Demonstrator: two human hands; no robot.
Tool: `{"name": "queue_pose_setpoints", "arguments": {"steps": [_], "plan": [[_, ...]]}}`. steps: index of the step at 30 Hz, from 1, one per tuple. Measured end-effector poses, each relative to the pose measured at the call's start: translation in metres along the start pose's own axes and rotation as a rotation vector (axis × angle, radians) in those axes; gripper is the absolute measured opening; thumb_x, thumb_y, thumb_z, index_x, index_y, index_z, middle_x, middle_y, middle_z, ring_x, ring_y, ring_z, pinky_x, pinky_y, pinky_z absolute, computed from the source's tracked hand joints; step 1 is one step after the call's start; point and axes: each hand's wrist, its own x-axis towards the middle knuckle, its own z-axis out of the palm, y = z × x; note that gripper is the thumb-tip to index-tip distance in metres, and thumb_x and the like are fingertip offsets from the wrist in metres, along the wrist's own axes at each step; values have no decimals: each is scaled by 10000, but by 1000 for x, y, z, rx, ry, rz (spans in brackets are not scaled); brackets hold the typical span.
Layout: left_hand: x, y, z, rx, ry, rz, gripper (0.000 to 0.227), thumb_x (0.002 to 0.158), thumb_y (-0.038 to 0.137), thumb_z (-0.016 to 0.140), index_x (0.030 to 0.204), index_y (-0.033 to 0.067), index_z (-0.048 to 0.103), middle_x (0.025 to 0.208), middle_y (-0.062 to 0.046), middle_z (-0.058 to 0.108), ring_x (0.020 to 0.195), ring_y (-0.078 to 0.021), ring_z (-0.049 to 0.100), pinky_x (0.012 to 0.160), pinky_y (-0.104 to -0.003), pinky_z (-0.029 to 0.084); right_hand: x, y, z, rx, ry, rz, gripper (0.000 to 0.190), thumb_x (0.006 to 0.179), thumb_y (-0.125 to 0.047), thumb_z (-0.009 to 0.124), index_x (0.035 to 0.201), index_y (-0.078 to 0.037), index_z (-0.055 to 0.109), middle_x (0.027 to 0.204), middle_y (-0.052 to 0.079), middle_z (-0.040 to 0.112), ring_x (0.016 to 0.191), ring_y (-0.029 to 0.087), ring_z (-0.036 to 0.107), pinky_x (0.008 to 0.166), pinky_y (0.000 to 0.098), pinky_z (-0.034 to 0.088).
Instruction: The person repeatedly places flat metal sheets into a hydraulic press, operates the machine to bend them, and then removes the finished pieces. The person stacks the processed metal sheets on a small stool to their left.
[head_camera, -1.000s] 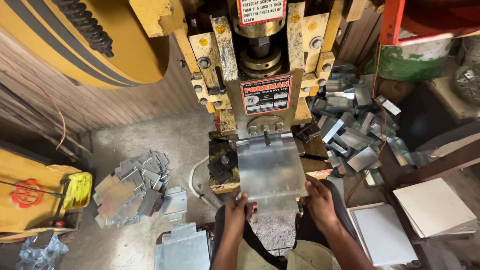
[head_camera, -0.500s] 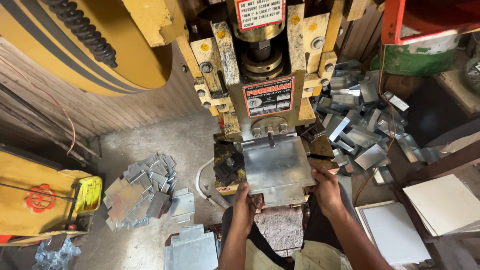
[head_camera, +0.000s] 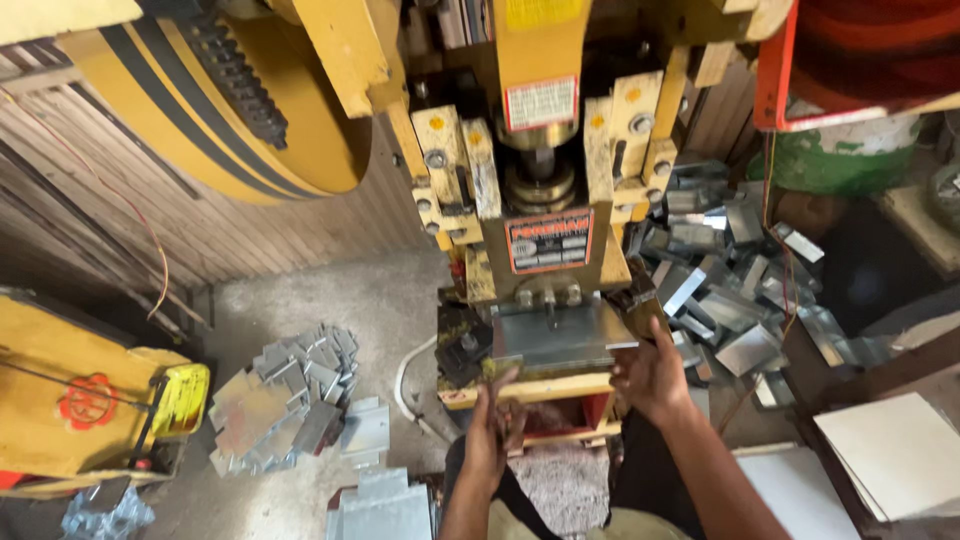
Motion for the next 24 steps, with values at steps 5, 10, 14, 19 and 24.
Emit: {"name": "queue_pose_setpoints", "arguments": {"steps": [5,10,14,19,24], "plan": [[-13,-6,21,39,-84,44,971,893,803,325,1599,140,263,975,-114,683,752,-185,613,639,-298,509,-10,-3,15,-171,123,-131,306,956,-231,570,1182,-28,596,1095,108,669,966,247,671,809,408,583],[-23,-41,40,-172,-275,-111,1075,815,789,473,1536,16,279,1310,-143,687,1230,-382,689,998,-548,604,-102,36,24,-78,-93,-159,389,1027,-268,538,1122,99,626,973,231,696,875,340,689,702,452,584],[-13,-62,44,-267,-208,5,913,793,456,715,1478,4,316,1260,-188,642,1103,-416,695,843,-574,644,-166,31,7,-188,-567,205,319,957,-178,623,1181,44,674,1109,228,753,966,334,727,837,460,595],[8,-53,19,-167,-32,-110,664,834,67,683,1410,-128,418,1186,-280,628,918,-416,737,601,-500,675,-127,-6,-23,-750,54,-628,350,1054,-226,632,1274,36,708,996,174,720,915,204,646,794,329,527],[25,-34,12,-29,93,-160,567,891,12,572,1445,-4,452,1172,-162,645,900,-300,732,674,-397,666,-79,-5,-23,-710,128,-282,543,962,-255,610,1471,-82,533,813,54,602,662,169,548,544,324,465]]}}
